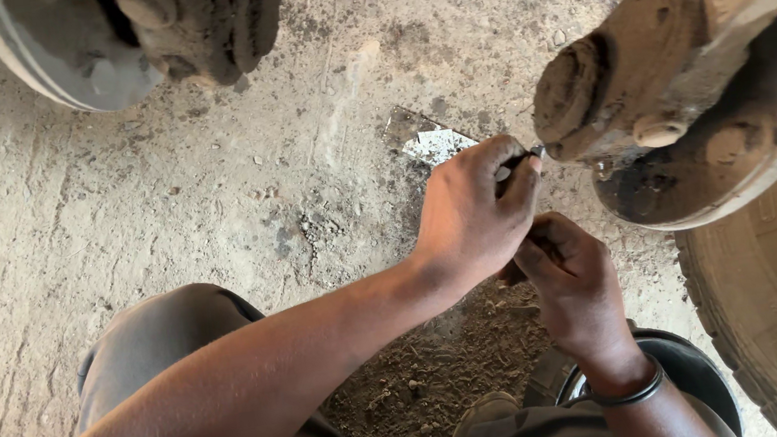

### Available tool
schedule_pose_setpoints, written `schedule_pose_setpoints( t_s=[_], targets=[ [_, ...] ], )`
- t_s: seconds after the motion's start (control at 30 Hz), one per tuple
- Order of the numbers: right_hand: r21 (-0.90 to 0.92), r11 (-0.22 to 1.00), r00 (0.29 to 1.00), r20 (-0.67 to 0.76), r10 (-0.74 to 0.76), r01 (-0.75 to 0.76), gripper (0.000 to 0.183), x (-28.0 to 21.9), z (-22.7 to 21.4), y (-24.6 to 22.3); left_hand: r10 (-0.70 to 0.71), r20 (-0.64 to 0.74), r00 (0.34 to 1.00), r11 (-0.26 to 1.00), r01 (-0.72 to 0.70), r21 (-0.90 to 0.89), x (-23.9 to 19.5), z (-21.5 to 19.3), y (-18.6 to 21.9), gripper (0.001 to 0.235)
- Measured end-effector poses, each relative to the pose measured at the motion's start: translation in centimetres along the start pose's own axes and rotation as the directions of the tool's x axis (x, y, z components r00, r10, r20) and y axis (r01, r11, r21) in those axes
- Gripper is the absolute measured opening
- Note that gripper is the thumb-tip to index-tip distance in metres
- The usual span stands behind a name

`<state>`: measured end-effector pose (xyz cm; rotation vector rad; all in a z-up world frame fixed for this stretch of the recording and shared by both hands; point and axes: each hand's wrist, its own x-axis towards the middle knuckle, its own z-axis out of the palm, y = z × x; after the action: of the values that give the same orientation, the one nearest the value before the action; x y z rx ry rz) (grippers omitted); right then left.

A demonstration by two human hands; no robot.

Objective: The person uses a small metal tool to scrape and clean a greasy metal component under a vehicle. They repeatedly scrape the surface and wipe away debris with their fingers.

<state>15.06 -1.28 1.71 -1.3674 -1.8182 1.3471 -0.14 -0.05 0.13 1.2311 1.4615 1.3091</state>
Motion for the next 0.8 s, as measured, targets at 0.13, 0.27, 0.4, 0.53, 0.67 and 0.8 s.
schedule_pose_setpoints(
  t_s=[0.13, 0.27, 0.4, 0.53, 0.67, 0.8],
  targets=[
    [-0.054, 0.999, 1.000, -0.015, 0.002, -0.002, 0.012, 0.2, 0.2, 0.3, 0.094, 0.026, 0.995, 0.995, -0.093, -0.034, -0.6, -1.0, 0.2, 0.012],
    [-0.041, 0.998, 0.998, 0.037, -0.045, 0.047, 0.013, 0.5, 0.6, 1.3, 0.002, 0.097, 0.995, 1.000, -0.002, 0.008, -1.6, -2.2, 0.2, 0.008],
    [0.144, 0.988, 0.996, 0.059, -0.064, 0.055, 0.011, 1.0, 0.8, 2.3, 0.204, -0.028, 0.979, 0.979, -0.203, 0.032, -2.3, -2.7, 0.6, 0.005],
    [0.397, 0.909, 0.982, 0.083, -0.170, 0.124, 0.008, 0.2, 1.4, 2.2, 0.421, -0.120, 0.899, 0.907, -0.413, 0.086, -1.9, -3.3, 1.4, 0.005],
    [0.665, 0.746, 0.979, 0.138, -0.150, 0.020, 0.018, -1.4, 1.3, 1.0, 0.365, -0.025, 0.931, 0.928, -0.361, 0.096, -1.9, -4.0, 2.3, 0.010],
    [0.793, 0.608, 0.951, 0.217, -0.219, -0.041, 0.024, -2.1, 0.8, -0.4, 0.313, 0.031, 0.949, 0.946, -0.309, -0.095, -1.8, -4.8, 3.1, 0.010]
  ],
)
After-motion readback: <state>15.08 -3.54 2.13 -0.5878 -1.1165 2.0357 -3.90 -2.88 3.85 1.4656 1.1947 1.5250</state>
